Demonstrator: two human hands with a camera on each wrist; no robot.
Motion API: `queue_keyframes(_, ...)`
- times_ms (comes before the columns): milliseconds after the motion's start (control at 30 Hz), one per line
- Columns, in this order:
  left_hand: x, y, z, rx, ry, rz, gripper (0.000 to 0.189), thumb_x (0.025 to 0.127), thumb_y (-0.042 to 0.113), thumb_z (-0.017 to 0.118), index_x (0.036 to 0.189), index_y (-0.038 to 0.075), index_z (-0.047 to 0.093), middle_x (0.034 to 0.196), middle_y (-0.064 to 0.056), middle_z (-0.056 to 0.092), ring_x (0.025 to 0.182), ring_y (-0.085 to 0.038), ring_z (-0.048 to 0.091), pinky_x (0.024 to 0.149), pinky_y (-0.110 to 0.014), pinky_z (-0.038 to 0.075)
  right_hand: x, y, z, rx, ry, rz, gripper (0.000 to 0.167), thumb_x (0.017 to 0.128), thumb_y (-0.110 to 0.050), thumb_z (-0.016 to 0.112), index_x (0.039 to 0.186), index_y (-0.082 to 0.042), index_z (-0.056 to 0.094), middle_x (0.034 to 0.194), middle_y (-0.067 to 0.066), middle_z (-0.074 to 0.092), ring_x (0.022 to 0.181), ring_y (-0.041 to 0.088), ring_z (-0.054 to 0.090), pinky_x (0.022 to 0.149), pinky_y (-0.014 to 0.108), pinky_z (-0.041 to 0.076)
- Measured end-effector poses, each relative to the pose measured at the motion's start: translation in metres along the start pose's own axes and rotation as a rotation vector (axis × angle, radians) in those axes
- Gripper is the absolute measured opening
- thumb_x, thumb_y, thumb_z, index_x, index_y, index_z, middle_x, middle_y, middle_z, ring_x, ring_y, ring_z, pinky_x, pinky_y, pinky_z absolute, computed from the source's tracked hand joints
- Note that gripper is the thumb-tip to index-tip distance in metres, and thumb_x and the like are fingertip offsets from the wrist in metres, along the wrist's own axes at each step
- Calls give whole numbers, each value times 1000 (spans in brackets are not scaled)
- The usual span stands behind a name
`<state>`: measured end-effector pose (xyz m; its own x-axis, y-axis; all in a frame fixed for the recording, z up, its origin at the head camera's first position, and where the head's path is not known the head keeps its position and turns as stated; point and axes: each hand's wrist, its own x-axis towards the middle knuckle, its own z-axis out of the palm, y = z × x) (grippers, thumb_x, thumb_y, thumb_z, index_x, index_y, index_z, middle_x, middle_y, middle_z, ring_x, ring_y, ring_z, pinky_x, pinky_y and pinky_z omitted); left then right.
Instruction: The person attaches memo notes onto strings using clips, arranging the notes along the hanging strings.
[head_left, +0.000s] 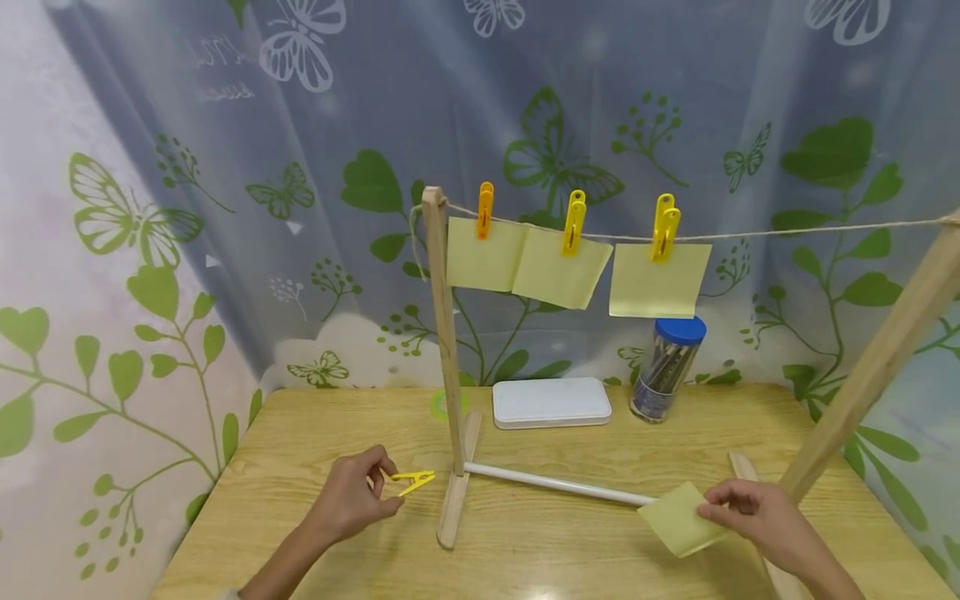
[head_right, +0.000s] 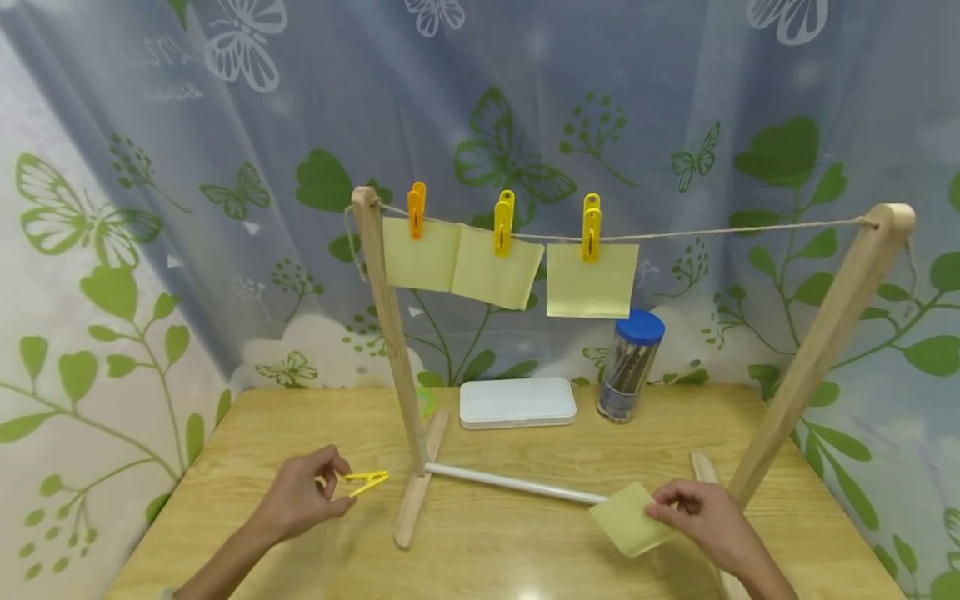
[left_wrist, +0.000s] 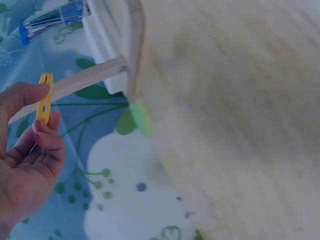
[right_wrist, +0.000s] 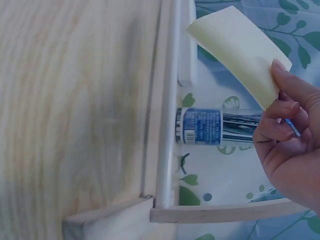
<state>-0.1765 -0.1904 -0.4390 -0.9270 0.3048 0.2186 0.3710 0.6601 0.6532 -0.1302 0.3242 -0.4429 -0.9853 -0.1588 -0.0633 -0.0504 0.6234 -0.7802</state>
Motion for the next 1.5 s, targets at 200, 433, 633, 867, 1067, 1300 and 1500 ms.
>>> queue_keyframes(200,15,26,-5,8,53,112,22,69,5,80,85,8,66,67,3,61,53,-1,47,46,-19,40,2,-10,0,10,49,48,27,95,-26,59,104,-2,68,87,-8,65,72,1,56,62,24,48)
queue_keyframes(433,41,67,-14,7,81,241,23,68,3,78,84,9,63,55,6,50,47,2,40,43,-18,37,5,-21,-3,7,166,3,28,98,-25,53,106,-1,65,88,-13,61,73,-1,54,62,22,47)
queue_keyframes(633,65,114,-27,2,39,348,23,73,10,80,90,8,66,67,1,61,50,3,46,47,-17,41,10,-31,-8,86,247,-89,30,103,-19,41,111,7,52,84,-19,59,70,2,60,54,29,53)
queue_keyframes(867,91,171,-39,-37,91,481,22,73,13,79,88,7,66,62,1,58,54,-4,50,55,-20,45,14,-50,-15,132,334,-140,23,103,-22,39,107,-1,47,70,-10,59,47,15,59,43,29,47)
queue_keyframes(1067,110,210,-44,-98,82,560,20,69,11,72,81,8,56,60,1,45,52,-9,38,55,-20,35,20,-61,-20,318,386,-249,9,101,-14,45,100,-12,53,65,-7,62,49,12,59,43,26,46)
queue_keyframes(1300,123,247,-48,-120,27,544,22,74,12,74,93,8,65,61,0,52,54,-8,44,57,-18,38,24,-73,-27,582,468,-357,11,98,-6,49,97,-10,59,68,-3,66,56,9,63,50,20,50)
queue_keyframes(1500,127,286,-50,-56,38,627,31,77,24,79,104,11,73,70,1,56,58,-8,42,60,-16,33,23,-85,-35,762,473,-465,13,98,-2,46,99,-4,59,80,1,68,70,10,68,68,19,54)
